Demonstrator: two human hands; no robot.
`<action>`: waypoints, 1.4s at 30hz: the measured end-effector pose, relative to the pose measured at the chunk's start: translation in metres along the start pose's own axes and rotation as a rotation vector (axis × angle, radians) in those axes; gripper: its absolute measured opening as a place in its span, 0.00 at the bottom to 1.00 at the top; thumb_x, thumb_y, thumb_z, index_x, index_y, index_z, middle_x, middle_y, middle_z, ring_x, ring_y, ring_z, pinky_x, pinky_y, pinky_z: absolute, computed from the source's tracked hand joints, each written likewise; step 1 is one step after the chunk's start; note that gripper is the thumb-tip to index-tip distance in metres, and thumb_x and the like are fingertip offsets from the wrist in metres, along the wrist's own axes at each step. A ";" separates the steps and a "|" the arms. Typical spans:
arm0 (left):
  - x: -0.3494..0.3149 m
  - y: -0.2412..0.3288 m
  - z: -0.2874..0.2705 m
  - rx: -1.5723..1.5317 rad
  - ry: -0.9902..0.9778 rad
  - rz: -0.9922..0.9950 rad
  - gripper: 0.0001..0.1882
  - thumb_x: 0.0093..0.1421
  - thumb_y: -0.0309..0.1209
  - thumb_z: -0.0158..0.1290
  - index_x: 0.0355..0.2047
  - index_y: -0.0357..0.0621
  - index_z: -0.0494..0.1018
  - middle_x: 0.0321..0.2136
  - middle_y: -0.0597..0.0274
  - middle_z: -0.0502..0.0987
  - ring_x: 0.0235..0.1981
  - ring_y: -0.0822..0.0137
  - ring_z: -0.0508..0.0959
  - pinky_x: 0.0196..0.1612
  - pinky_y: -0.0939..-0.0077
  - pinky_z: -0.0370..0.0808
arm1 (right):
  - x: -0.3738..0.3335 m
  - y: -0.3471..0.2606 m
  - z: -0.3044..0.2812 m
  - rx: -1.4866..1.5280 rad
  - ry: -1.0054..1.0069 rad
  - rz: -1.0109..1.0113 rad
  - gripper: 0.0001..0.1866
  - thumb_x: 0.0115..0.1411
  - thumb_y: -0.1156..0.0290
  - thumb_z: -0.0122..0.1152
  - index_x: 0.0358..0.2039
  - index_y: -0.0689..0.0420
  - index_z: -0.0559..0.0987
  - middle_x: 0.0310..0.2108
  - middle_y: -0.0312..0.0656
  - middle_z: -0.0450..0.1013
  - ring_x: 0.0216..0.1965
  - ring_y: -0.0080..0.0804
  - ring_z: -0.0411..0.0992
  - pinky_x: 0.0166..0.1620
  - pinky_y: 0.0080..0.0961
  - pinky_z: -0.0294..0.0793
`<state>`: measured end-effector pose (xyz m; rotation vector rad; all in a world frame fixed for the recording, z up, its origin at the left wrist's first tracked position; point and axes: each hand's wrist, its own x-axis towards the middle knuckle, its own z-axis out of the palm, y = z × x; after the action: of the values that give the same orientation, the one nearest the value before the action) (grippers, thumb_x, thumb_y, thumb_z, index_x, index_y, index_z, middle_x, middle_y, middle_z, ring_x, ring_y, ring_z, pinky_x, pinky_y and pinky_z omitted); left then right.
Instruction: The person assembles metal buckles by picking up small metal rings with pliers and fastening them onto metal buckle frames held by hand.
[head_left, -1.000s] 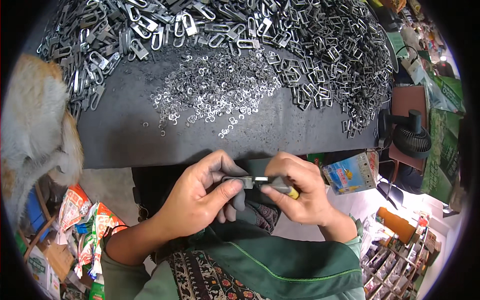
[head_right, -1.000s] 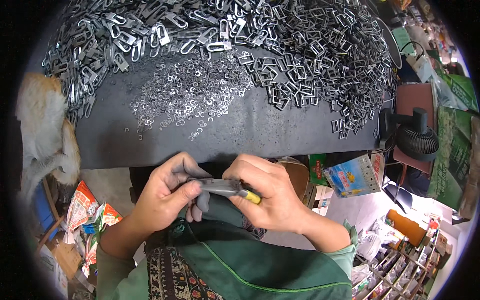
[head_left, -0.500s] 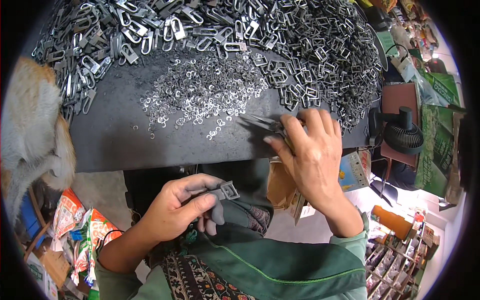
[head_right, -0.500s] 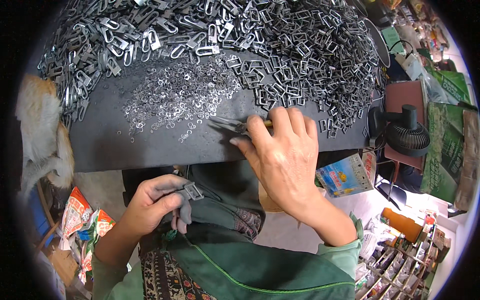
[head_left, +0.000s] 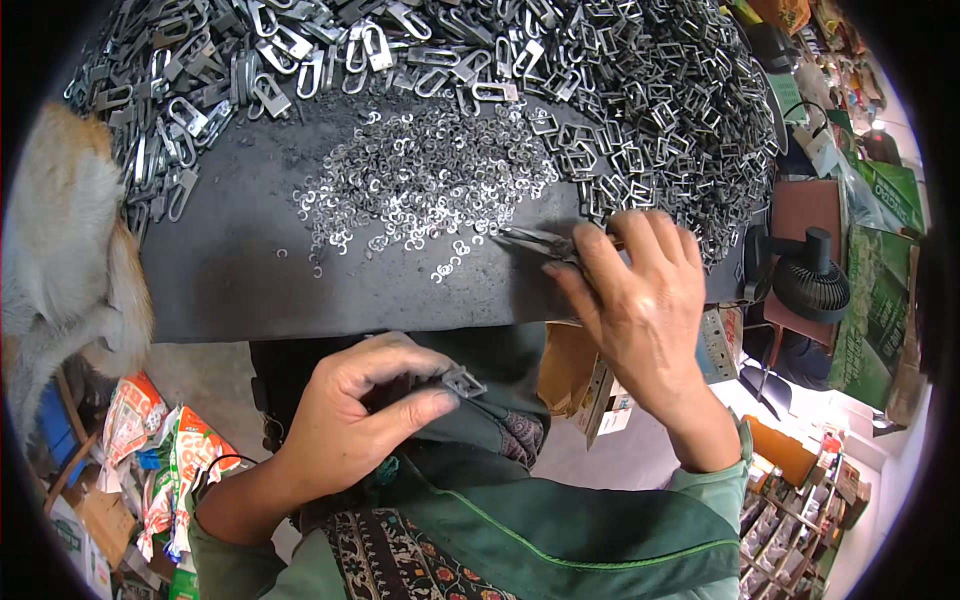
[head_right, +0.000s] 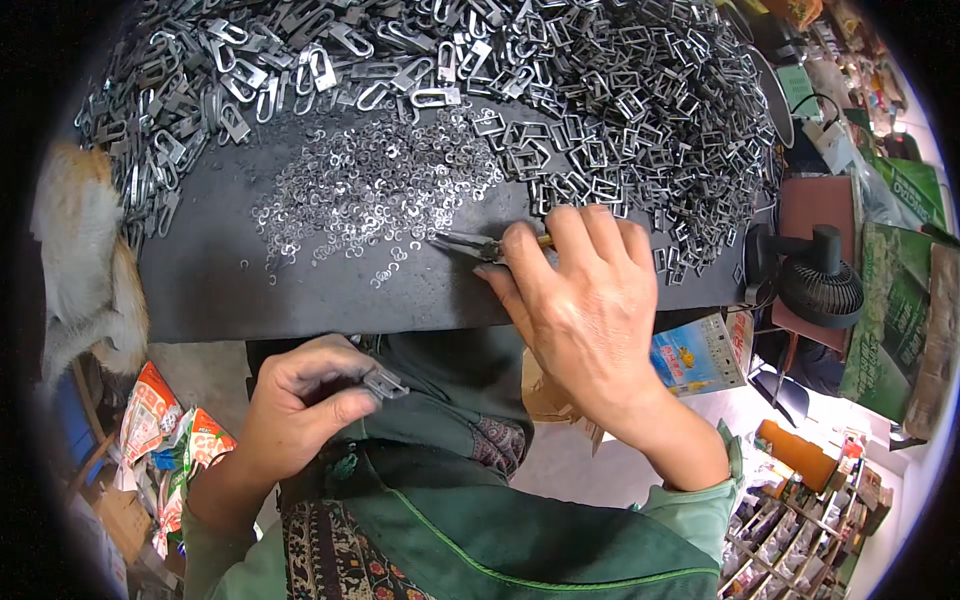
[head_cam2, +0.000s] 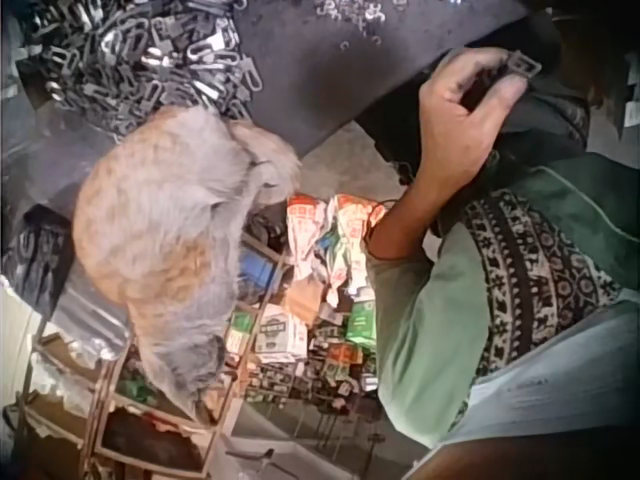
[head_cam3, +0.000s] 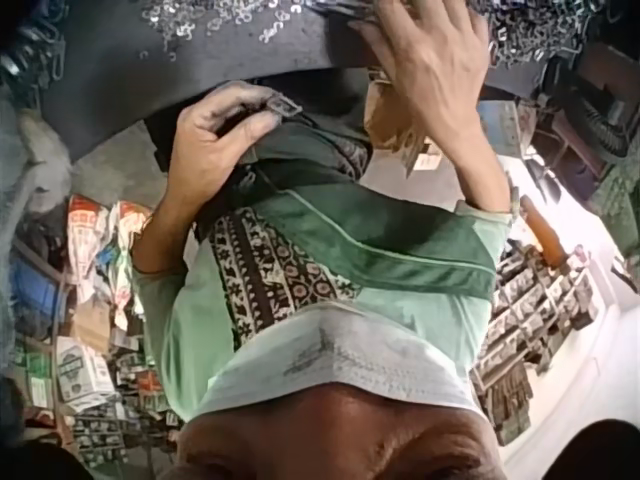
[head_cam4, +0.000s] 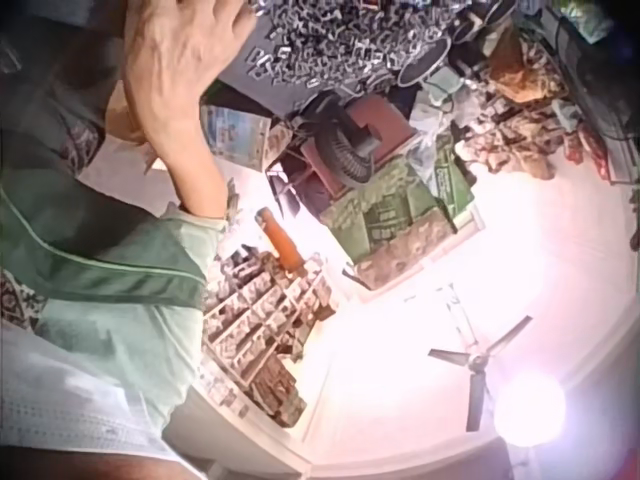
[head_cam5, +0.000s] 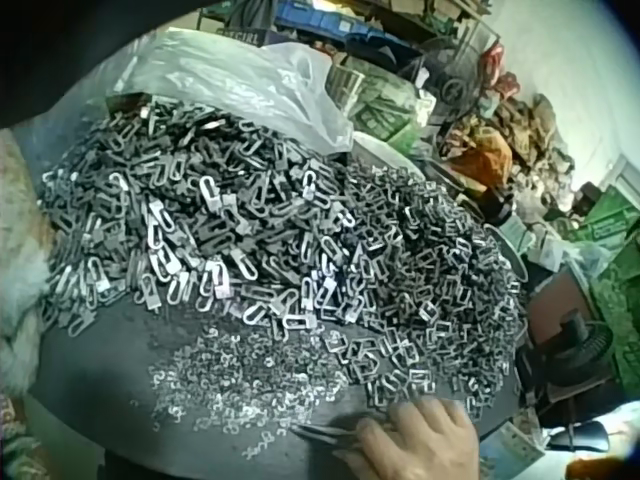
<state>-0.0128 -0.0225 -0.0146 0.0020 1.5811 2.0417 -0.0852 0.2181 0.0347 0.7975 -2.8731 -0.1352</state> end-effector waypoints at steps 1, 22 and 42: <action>0.001 0.000 -0.001 -0.037 0.008 0.020 0.08 0.58 0.24 0.58 0.39 0.36 0.78 0.34 0.62 0.79 0.37 0.75 0.76 0.43 0.79 0.71 | 0.001 0.003 -0.003 0.047 -0.005 -0.061 0.17 0.45 0.62 0.70 0.32 0.54 0.75 0.28 0.39 0.64 0.33 0.37 0.66 0.37 0.34 0.63; 0.021 0.010 -0.001 -0.271 -0.115 -0.200 0.09 0.57 0.26 0.61 0.36 0.35 0.77 0.25 0.70 0.74 0.19 0.84 0.64 0.20 0.88 0.58 | 0.005 0.014 -0.016 0.523 -0.158 -0.400 0.19 0.47 0.53 0.66 0.30 0.54 0.76 0.26 0.39 0.66 0.28 0.38 0.68 0.31 0.32 0.67; 0.036 0.028 0.012 0.049 0.107 -0.110 0.12 0.58 0.27 0.60 0.39 0.32 0.76 0.32 0.63 0.77 0.31 0.78 0.74 0.34 0.79 0.71 | 0.003 0.019 -0.024 0.366 -0.087 -0.254 0.14 0.51 0.60 0.66 0.27 0.57 0.75 0.25 0.40 0.66 0.31 0.39 0.69 0.35 0.34 0.68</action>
<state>-0.0507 -0.0014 0.0023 -0.1747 1.6581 1.9460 -0.0934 0.2318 0.0610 1.2494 -2.9041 0.3456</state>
